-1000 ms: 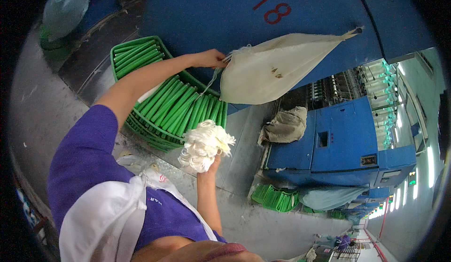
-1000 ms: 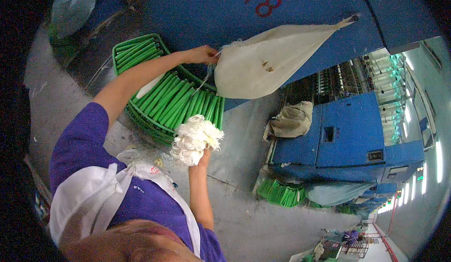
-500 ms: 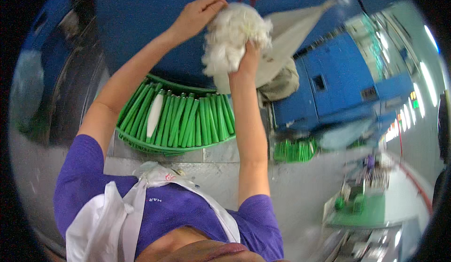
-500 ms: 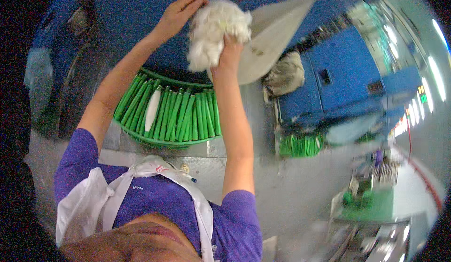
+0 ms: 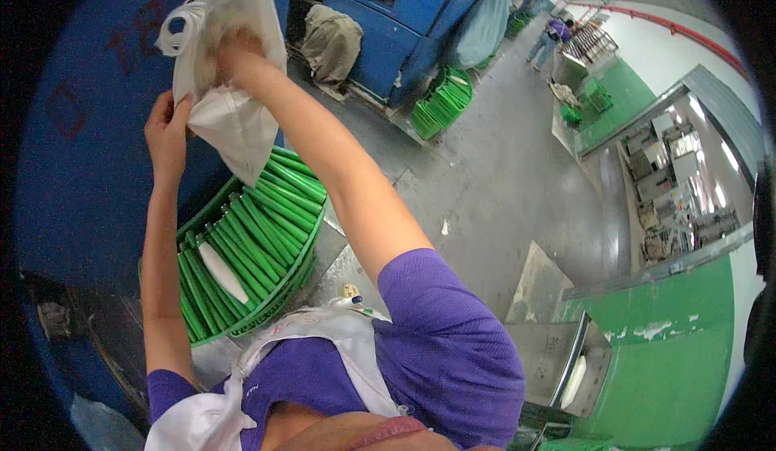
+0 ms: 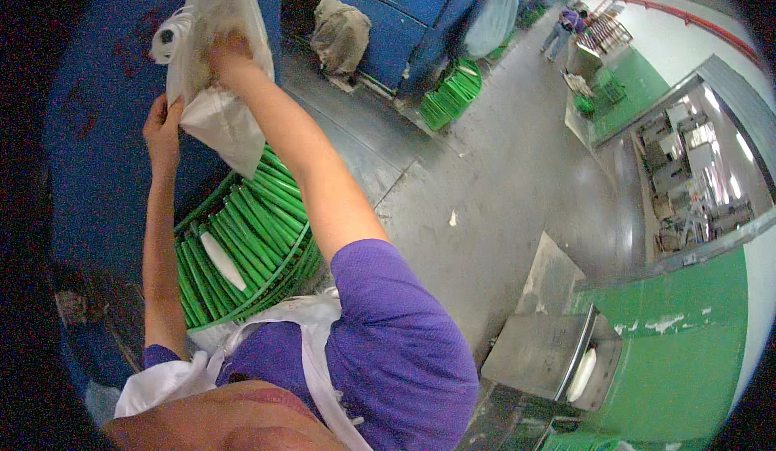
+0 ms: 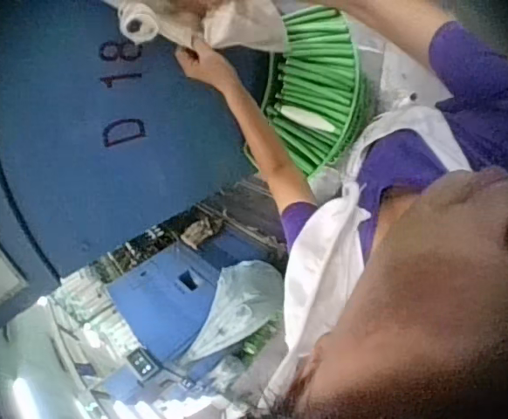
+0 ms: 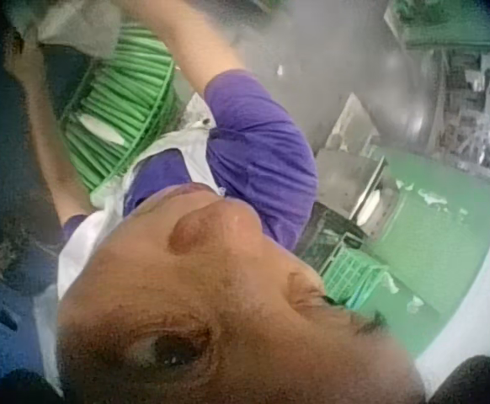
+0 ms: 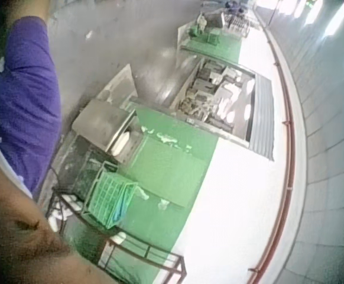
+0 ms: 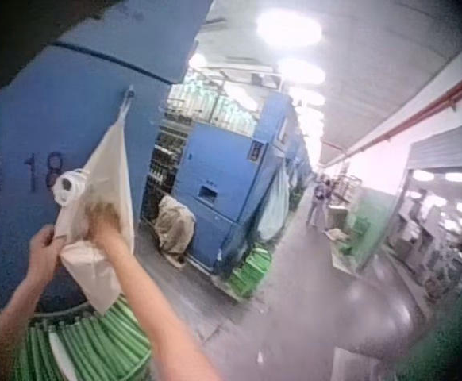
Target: The person removes white yarn packages from a metal tray and places them onto spindles of a large circular textile machine. They use a blue plastic tool to assist in positioning the yarn and then thread the yarn through the machine's guides. The person repeats this process for multiple spindles.
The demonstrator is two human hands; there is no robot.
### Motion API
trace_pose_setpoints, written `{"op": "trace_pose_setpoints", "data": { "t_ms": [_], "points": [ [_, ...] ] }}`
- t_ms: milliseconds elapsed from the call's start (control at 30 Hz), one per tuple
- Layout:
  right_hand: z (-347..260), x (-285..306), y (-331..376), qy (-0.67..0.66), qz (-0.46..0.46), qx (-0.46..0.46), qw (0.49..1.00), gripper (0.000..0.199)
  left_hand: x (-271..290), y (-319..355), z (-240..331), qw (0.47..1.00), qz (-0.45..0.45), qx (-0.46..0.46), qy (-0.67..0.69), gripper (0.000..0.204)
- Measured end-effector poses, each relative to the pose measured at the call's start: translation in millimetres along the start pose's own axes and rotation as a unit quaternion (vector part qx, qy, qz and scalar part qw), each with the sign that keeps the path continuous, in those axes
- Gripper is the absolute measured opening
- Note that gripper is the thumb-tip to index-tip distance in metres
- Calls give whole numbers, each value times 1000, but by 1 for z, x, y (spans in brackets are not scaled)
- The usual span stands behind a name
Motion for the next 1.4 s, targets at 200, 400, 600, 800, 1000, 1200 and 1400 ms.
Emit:
{"op": "trace_pose_setpoints", "data": {
  "t_ms": [200,400,600,800,1000,1200,1400],
  "points": [
    [-23,65,20,18,-237,131,963,39,-13,41,33,999,-1,-35,-5,31],
    [40,231,118,-148,34,128,980,23,-34,122,52,931,120,-343,18,44],
    [164,351,522,-54,-210,-550,807,37,-155,295,41,902,-239,-355,-56,54],
    [77,559,886,101,-435,-635,630,30,-225,475,-28,557,-679,-311,-364,74],
    [31,668,962,226,-380,-741,505,38,-318,644,3,591,-666,-433,-141,50],
    [43,709,953,167,-211,-799,538,42,-383,825,47,493,-724,-482,5,48],
    [95,845,955,470,-83,-691,542,51,-441,993,61,292,-773,-562,-10,53]
  ]
}}
Point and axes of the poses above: each hand's wrist, its own y-axis away from the middle knuckle, its own x-axis out of the back of the hand, z = x × y, the point moved 4 cm from there along -y, towards the middle knuckle, and after that the axes turned 15 degrees about z, right-handed, at the moved point
